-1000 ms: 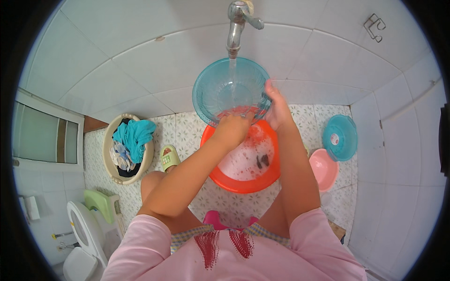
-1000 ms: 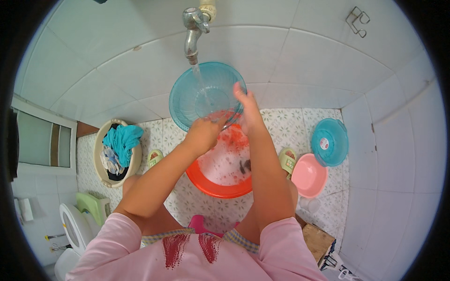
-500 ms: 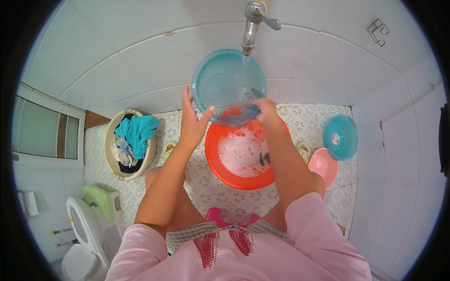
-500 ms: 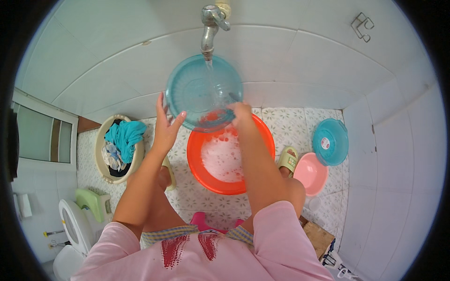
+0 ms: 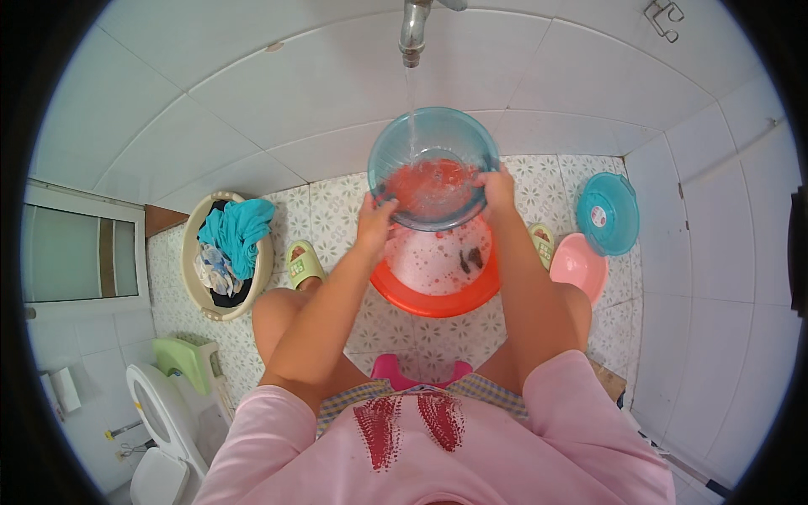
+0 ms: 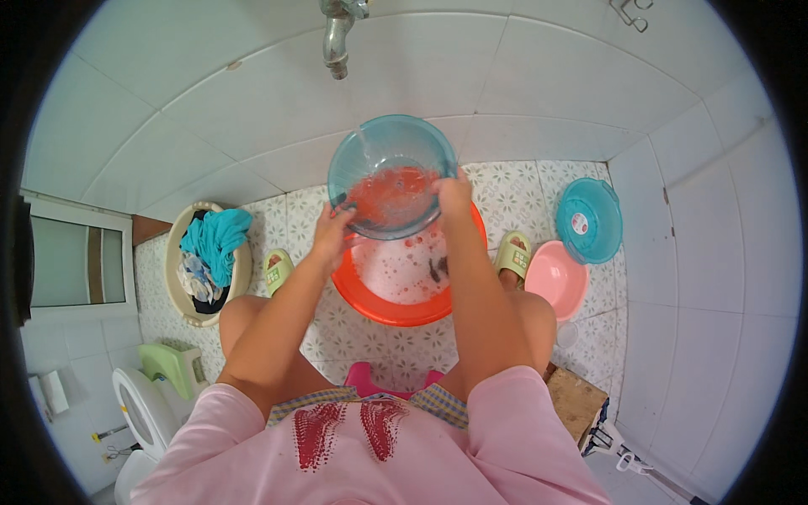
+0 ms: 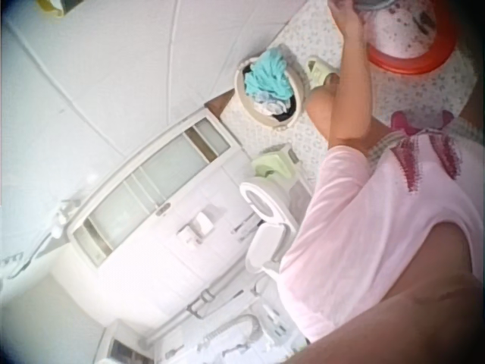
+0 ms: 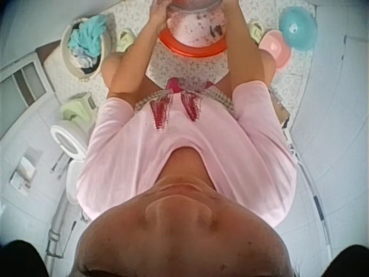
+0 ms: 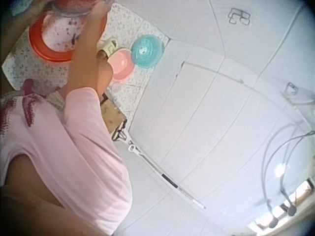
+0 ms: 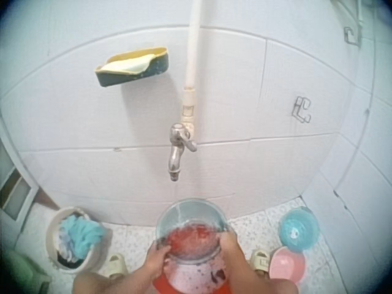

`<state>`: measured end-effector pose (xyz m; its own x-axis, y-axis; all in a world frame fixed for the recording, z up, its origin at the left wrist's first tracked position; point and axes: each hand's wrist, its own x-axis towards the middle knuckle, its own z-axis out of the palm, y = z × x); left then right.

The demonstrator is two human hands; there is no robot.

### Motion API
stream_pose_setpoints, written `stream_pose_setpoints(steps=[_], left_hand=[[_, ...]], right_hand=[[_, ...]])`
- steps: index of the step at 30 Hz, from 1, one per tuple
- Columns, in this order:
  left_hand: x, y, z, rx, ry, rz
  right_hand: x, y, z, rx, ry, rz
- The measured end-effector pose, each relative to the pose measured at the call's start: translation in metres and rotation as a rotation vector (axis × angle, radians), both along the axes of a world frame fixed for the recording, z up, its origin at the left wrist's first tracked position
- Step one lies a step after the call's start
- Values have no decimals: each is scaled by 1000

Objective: The person scrubs a blue plastic bowl and a pink bowl with a scouring pad in a red basin and rinses them under a tap.

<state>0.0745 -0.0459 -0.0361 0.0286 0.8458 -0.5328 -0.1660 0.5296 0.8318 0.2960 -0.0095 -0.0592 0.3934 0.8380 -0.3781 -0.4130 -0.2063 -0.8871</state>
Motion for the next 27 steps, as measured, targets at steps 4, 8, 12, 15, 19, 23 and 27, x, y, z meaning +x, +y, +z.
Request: stream_pose_setpoints(steps=[4, 8, 12, 15, 19, 23, 27], left_hand=[[-48, 10, -52, -353, -199, 93], [-19, 2, -77, -286, -174, -75], [27, 24, -36, -57, 28, 2], [5, 38, -38, 86, 39, 63], [-34, 36, -54, -84, 56, 7], [-5, 33, -44, 264, 268, -79], [-14, 50, -20, 528, 428, -161]], right_hand=[[-49, -14, -5, -95, -158, 109], [-31, -37, 14, -50, -75, 38], [8, -29, -17, -17, -121, -62], [-11, -18, -39, -53, -35, -108], [-30, -39, -53, -60, 105, -6], [-14, -35, -60, -79, 211, -123], [-24, -15, -82, -291, 323, -64]])
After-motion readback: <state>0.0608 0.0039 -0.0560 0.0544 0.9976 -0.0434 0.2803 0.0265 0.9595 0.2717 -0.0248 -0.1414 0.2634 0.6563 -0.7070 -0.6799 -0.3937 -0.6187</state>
